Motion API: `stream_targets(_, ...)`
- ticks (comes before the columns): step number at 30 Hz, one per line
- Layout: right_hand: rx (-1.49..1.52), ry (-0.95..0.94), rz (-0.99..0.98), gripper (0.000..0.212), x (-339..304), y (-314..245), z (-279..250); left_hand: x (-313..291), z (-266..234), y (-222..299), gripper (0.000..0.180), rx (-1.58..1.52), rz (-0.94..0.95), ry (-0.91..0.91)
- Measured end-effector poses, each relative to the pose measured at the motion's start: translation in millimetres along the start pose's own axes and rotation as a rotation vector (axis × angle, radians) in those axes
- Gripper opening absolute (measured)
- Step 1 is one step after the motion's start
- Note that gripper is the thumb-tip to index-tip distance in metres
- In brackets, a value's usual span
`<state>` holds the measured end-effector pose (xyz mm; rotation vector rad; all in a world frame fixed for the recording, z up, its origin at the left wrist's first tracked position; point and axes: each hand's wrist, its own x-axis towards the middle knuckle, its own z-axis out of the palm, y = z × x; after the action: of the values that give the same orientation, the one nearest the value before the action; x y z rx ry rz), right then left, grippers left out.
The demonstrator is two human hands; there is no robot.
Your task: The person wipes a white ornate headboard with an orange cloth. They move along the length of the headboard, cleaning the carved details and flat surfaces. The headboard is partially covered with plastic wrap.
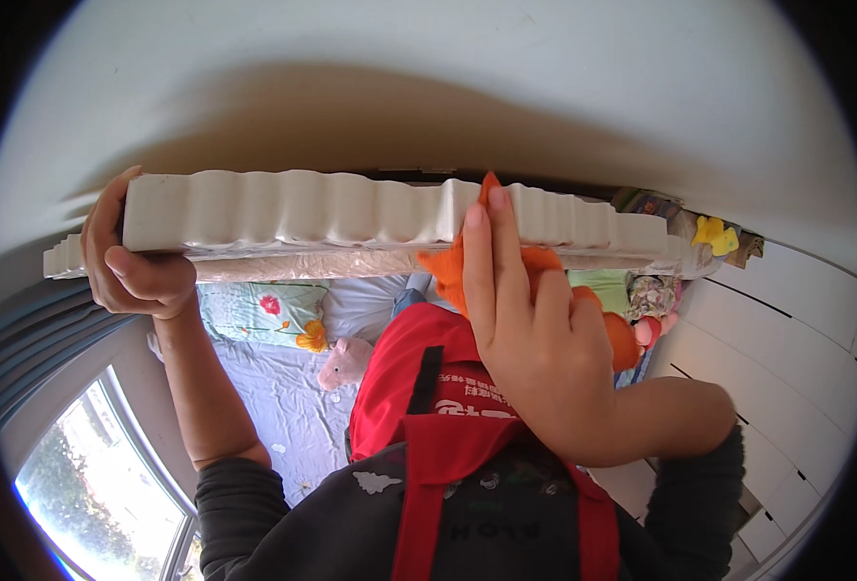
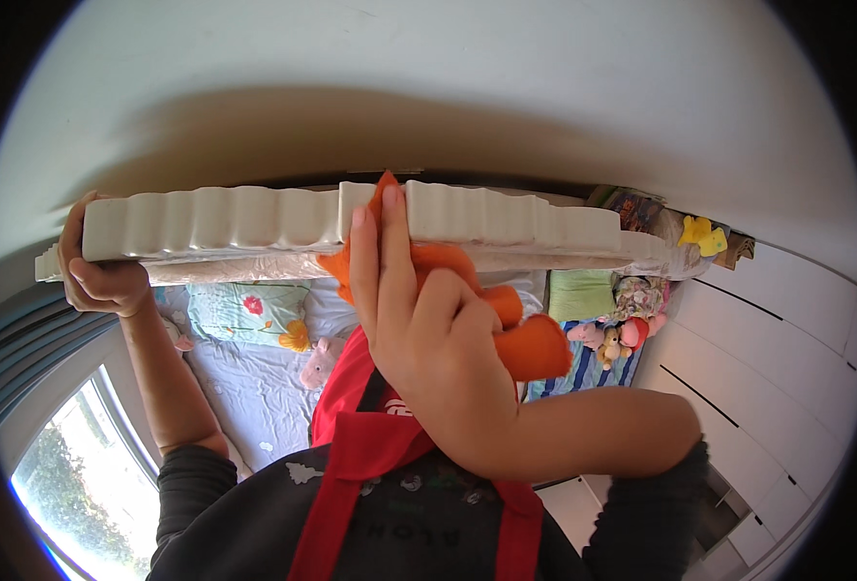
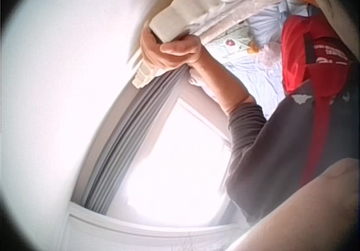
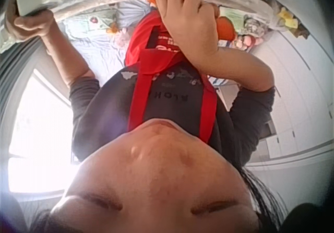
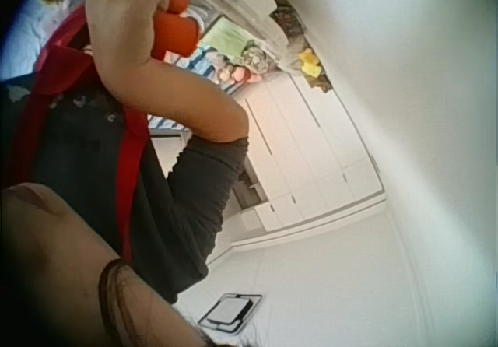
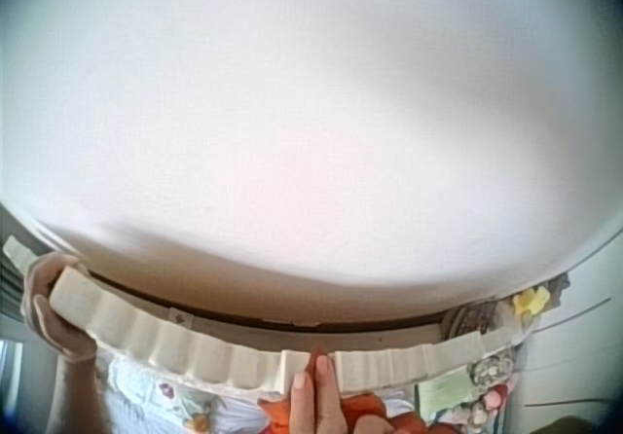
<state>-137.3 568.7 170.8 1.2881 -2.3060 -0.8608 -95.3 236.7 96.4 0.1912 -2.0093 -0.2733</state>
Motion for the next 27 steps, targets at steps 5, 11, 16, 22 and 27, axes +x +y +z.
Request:
stream_targets(5,-0.27,-0.091,-0.182,0.055,20,4,1,0,1,-1,0.065,-0.012,-0.014,0.013)
stream_targets(11,-0.216,0.008,-0.253,0.057,0,15,-9,0,5,-3,0.064,-0.043,-0.016,0.023)
stream_targets(16,0.428,0.065,0.117,0.065,25,6,9,0,5,0,0.064,-0.019,-0.016,0.021)
stream_targets(22,1.022,0.183,0.383,0.077,-6,-28,15,3,0,2,0.064,0.01,0.002,0.017)
stream_targets(27,1.101,0.16,0.403,0.083,11,-30,15,4,3,2,0.062,0.005,-0.031,0.034)
